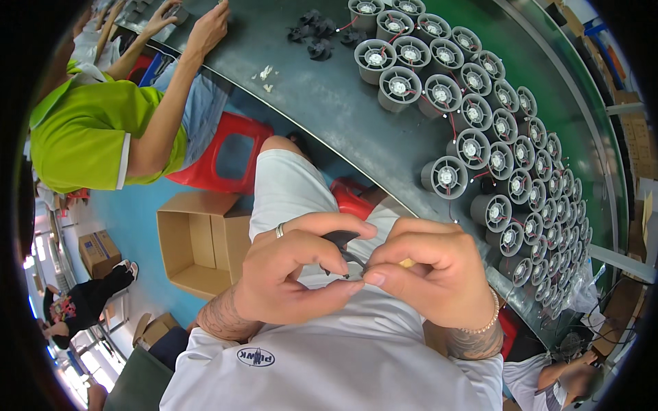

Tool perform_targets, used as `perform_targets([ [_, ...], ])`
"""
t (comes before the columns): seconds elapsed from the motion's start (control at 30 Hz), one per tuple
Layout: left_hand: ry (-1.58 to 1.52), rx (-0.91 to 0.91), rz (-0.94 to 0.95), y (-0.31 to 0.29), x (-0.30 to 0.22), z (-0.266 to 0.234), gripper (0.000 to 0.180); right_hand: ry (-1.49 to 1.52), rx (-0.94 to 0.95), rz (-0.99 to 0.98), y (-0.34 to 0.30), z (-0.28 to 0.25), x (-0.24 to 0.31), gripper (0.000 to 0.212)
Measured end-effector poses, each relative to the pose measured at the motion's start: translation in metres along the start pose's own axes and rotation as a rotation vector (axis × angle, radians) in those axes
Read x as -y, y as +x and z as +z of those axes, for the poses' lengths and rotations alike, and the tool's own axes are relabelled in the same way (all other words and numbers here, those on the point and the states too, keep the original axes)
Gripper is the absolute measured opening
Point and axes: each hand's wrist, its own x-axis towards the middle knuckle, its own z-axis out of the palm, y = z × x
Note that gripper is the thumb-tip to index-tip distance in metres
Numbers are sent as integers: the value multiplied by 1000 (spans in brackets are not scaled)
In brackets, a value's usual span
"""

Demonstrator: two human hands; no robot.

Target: Assembling small electric fans by pressing fan blades into motor housings on an assembly line.

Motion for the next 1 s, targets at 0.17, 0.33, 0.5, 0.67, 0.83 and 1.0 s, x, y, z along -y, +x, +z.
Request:
perform_targets([
  [0.17, 48, -27, 44, 1, 2, 1, 29, -7, -2, 3, -1, 1, -1, 8],
  [0.33, 69, -52, 66, 0, 5, 2, 29, 0, -33, 1, -1, 3, -3, 8],
  [0.5, 4, -54, -13, -4, 7, 3, 30, 45, -58, 5, 0, 6, -7, 6],
  [0.67, -273, -121, -199, -7, 13, 2, 36, 326, -190, 40, -8, 15, -19, 11],
  [0.83, -471, -202, -126, -7, 20, 6, 50, 522, -290, 61, -8, 19, -22, 24],
  [1.0, -374, -211, -182, -4, 11, 6, 64, 344, -240, 3, 0, 22, -15, 27],
])
